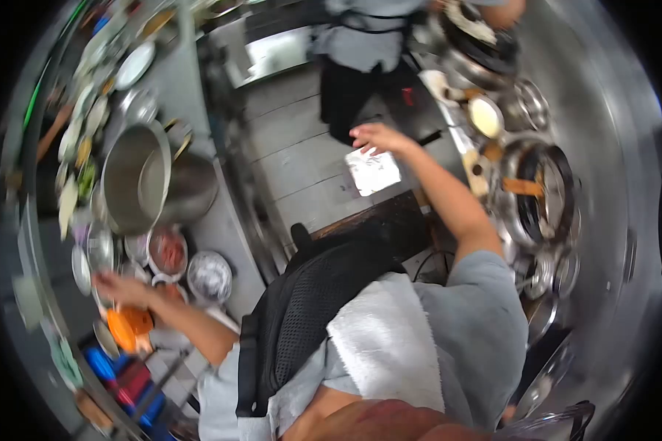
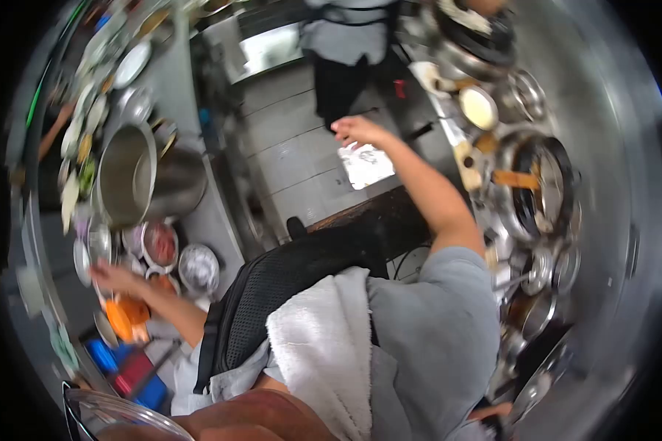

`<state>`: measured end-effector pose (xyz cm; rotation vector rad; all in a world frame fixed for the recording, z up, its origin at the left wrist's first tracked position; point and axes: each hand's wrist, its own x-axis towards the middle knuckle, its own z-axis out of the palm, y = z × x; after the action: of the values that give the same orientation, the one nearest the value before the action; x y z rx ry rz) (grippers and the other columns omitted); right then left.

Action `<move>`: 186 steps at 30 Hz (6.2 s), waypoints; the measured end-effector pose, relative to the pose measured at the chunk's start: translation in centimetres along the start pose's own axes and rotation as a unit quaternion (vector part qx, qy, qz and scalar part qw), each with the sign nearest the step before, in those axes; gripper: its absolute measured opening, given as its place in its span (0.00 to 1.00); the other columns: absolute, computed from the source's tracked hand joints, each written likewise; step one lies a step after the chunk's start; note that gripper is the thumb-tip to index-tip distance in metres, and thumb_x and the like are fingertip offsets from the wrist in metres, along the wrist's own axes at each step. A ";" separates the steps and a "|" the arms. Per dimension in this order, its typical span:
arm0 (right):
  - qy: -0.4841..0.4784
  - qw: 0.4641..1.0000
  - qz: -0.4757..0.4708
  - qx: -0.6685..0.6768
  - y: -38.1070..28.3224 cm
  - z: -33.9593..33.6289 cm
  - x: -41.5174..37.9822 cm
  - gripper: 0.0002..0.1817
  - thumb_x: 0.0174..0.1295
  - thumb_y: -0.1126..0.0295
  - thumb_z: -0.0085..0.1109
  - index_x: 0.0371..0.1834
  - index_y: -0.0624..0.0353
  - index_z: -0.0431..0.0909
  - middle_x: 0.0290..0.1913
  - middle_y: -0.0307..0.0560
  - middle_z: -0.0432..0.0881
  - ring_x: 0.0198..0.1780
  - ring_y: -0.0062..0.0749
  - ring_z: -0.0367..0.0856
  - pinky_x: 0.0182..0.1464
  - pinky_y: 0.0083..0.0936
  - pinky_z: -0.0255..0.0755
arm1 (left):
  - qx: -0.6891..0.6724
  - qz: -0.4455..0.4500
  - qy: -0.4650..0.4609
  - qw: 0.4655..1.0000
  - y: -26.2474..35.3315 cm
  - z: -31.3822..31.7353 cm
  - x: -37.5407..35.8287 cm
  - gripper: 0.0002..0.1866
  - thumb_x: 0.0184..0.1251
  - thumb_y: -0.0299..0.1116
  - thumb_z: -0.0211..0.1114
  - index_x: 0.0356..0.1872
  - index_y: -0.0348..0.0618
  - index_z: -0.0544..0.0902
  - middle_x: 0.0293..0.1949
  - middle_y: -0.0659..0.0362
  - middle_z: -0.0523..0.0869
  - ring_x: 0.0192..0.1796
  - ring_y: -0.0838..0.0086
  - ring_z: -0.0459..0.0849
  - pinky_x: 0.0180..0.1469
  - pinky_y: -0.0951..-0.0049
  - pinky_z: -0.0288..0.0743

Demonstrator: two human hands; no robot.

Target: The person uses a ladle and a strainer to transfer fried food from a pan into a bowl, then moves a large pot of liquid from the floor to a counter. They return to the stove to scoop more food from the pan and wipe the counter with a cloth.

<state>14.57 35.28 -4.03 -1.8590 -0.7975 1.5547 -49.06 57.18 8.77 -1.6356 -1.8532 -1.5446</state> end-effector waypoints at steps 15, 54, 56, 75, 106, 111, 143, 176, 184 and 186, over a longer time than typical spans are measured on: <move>0.224 0.971 0.050 -0.066 32.2 -1.0 -4.9 0.20 0.63 0.55 0.57 0.50 0.57 0.84 0.45 0.55 0.87 0.46 0.50 0.85 0.48 0.42 0.77 | -0.410 0.072 -0.672 0.612 34.3 4.3 -31.7 0.13 0.71 0.22 0.58 0.55 0.34 0.79 0.47 0.57 0.82 0.47 0.74 0.80 0.52 0.75 0.74; 0.157 0.973 0.016 -0.167 40.0 0.1 22.5 0.25 0.66 0.49 0.54 0.42 0.64 0.84 0.42 0.62 0.84 0.48 0.56 0.82 0.53 0.44 0.74 | -0.173 -0.119 -0.792 0.573 3.0 28.4 -51.2 0.19 0.61 0.14 0.52 0.53 0.33 0.79 0.41 0.59 0.83 0.42 0.78 0.80 0.45 0.77 0.77; 0.230 0.963 -0.014 -0.141 37.8 -0.2 20.4 0.24 0.65 0.51 0.56 0.39 0.66 0.84 0.40 0.64 0.84 0.45 0.57 0.83 0.50 0.44 0.75 | -0.170 -0.131 -0.784 0.583 2.8 27.5 -50.9 0.18 0.62 0.15 0.52 0.53 0.34 0.79 0.41 0.59 0.83 0.39 0.78 0.80 0.43 0.78 0.76; 0.241 0.956 0.042 -0.165 44.3 0.2 24.7 0.20 0.65 0.55 0.56 0.45 0.62 0.81 0.42 0.62 0.84 0.47 0.56 0.83 0.52 0.44 0.76 | -0.153 -0.180 -0.741 0.628 -2.8 21.7 -52.6 0.18 0.62 0.16 0.55 0.53 0.37 0.81 0.39 0.60 0.85 0.40 0.77 0.83 0.46 0.77 0.77; -0.114 0.949 -0.293 0.015 -28.3 23.3 13.1 0.26 0.72 0.57 0.55 0.66 0.63 0.69 0.41 0.45 0.84 0.43 0.26 0.82 0.47 0.24 0.76 | -0.409 -0.437 -0.380 0.706 -7.2 10.0 3.5 0.29 0.78 0.53 0.47 0.67 0.41 0.71 0.61 0.50 0.80 0.59 0.66 0.80 0.58 0.66 0.74; -0.135 0.954 -0.204 0.172 -28.8 23.9 12.8 0.26 0.72 0.54 0.53 0.65 0.60 0.69 0.33 0.42 0.79 0.31 0.23 0.80 0.35 0.21 0.75 | -0.485 -0.407 -0.361 0.685 -4.6 12.3 4.7 0.26 0.79 0.49 0.48 0.67 0.42 0.72 0.63 0.55 0.79 0.63 0.67 0.78 0.60 0.63 0.75; 0.295 0.909 -0.007 0.293 17.7 -8.0 -6.0 0.39 0.68 0.33 0.45 0.60 0.62 0.75 0.32 0.44 0.77 0.25 0.23 0.73 0.29 0.22 0.72 | -0.284 -0.461 -0.714 0.445 26.7 24.7 -41.2 0.23 0.71 0.60 0.56 0.38 0.49 0.80 0.24 0.65 0.80 0.24 0.76 0.79 0.31 0.71 0.75; 0.092 0.950 -0.199 -0.221 22.1 0.5 4.4 0.24 0.73 0.54 0.49 0.45 0.70 0.81 0.34 0.53 0.85 0.35 0.35 0.82 0.40 0.36 0.74 | -0.270 0.001 -0.780 0.565 20.1 18.7 -36.5 0.26 0.66 0.45 0.62 0.58 0.35 0.79 0.52 0.45 0.85 0.55 0.57 0.83 0.61 0.60 0.74; -0.047 0.940 -0.168 -0.292 15.4 4.2 14.4 0.19 0.69 0.59 0.56 0.50 0.65 0.82 0.33 0.50 0.86 0.33 0.33 0.82 0.39 0.30 0.76 | -0.338 0.034 -0.330 0.881 16.3 4.2 -2.8 0.17 0.68 0.41 0.64 0.52 0.43 0.82 0.49 0.55 0.85 0.53 0.66 0.83 0.56 0.65 0.76; -0.024 0.929 -0.218 -0.297 9.7 6.0 13.2 0.19 0.67 0.60 0.60 0.51 0.66 0.81 0.33 0.51 0.86 0.33 0.33 0.82 0.39 0.29 0.75 | -0.223 0.029 -0.108 0.968 13.9 -3.4 5.5 0.14 0.64 0.35 0.65 0.50 0.45 0.84 0.45 0.54 0.85 0.48 0.63 0.83 0.52 0.66 0.76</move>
<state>11.29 39.32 -20.70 -1.8471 -1.7214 1.1455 -41.03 55.29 21.70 -2.1024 -1.6123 -1.9285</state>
